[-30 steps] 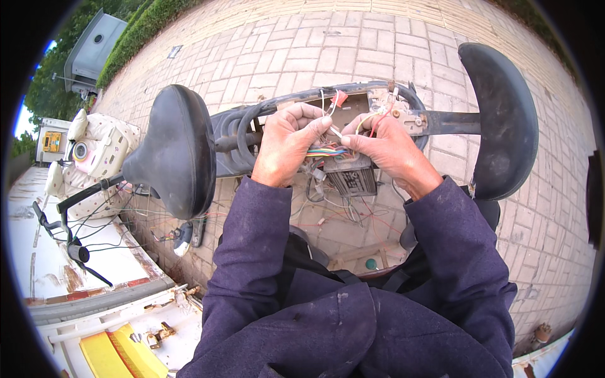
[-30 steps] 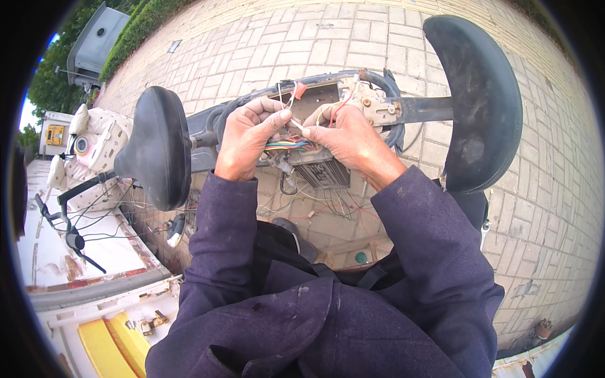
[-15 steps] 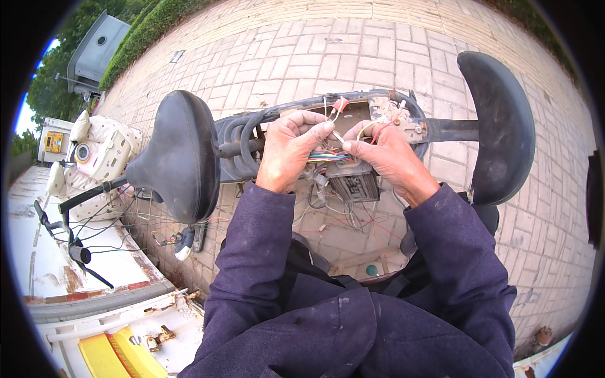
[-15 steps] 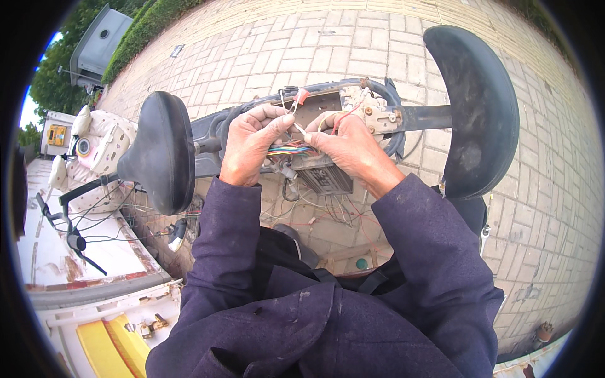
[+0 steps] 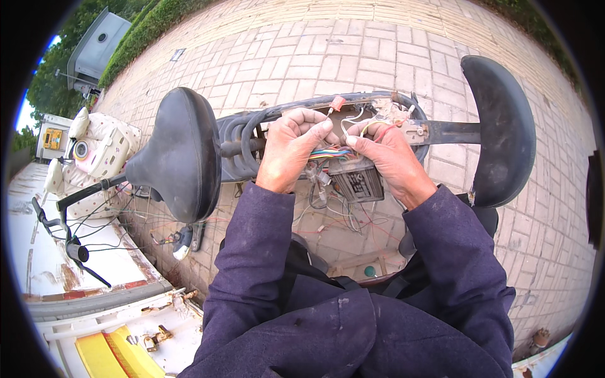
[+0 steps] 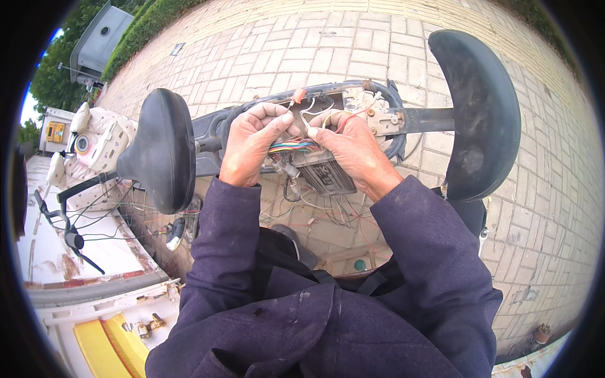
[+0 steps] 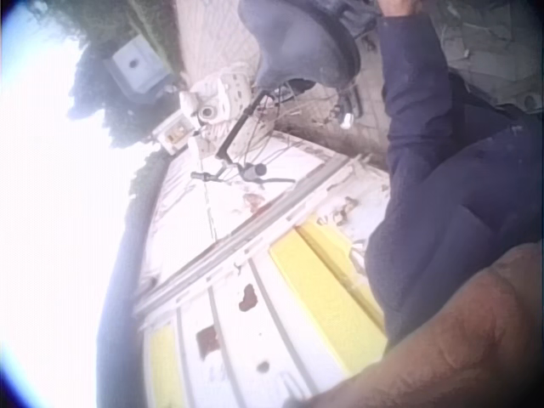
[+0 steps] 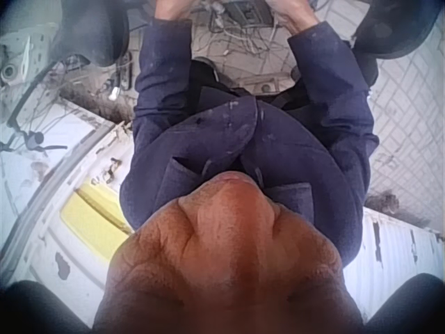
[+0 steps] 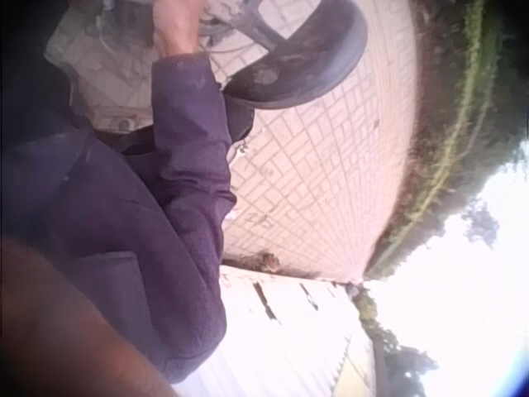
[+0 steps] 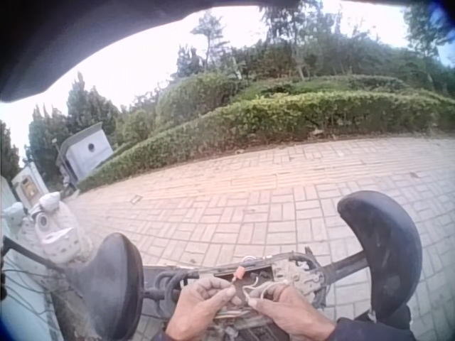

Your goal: The person works on the exposed wiring of a scooter's electrical system, separating and connecting multi-colored wires to a small black controller box. They repeatedly join and separate wire connectors while seated on the scooter frame.

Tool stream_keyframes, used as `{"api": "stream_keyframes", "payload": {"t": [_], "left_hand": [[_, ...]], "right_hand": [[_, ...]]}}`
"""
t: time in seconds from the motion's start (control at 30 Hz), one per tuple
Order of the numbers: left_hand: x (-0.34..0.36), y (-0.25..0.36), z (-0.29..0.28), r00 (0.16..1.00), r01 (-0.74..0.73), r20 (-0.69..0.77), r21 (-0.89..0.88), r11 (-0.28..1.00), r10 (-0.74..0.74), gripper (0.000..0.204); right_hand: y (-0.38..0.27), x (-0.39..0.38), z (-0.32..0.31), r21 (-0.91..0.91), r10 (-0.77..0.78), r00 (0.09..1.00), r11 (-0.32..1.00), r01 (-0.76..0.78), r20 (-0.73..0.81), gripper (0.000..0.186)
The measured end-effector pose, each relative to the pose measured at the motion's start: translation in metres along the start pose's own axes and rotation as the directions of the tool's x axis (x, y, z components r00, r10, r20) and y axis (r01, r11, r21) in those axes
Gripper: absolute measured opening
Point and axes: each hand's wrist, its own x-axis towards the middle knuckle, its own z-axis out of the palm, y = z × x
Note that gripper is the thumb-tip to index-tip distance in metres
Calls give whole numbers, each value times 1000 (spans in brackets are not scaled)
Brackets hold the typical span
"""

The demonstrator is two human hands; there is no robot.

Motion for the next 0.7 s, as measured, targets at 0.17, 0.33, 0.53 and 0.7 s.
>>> {"api": "stream_keyframes", "payload": {"t": [0.17,0.33,0.53,0.7], "left_hand": [[1,0,0,1000,-27,7,-22,999,27,14],[1,-2,0,998,-69,-8,-42,997,69,16],[-1,0,4,989,-131,-68,-26,991,129,16],[-7,2,9,978,-192,-74,29,981,194,15]], "right_hand": [[0,2,1,11,-24,1000,1000,24,-6,14],[3,3,5,37,-60,996,997,63,-71,12],[10,4,3,-159,-124,991,981,114,-53,17],[14,-1,-3,-229,-109,993,968,98,-35,22]]}}
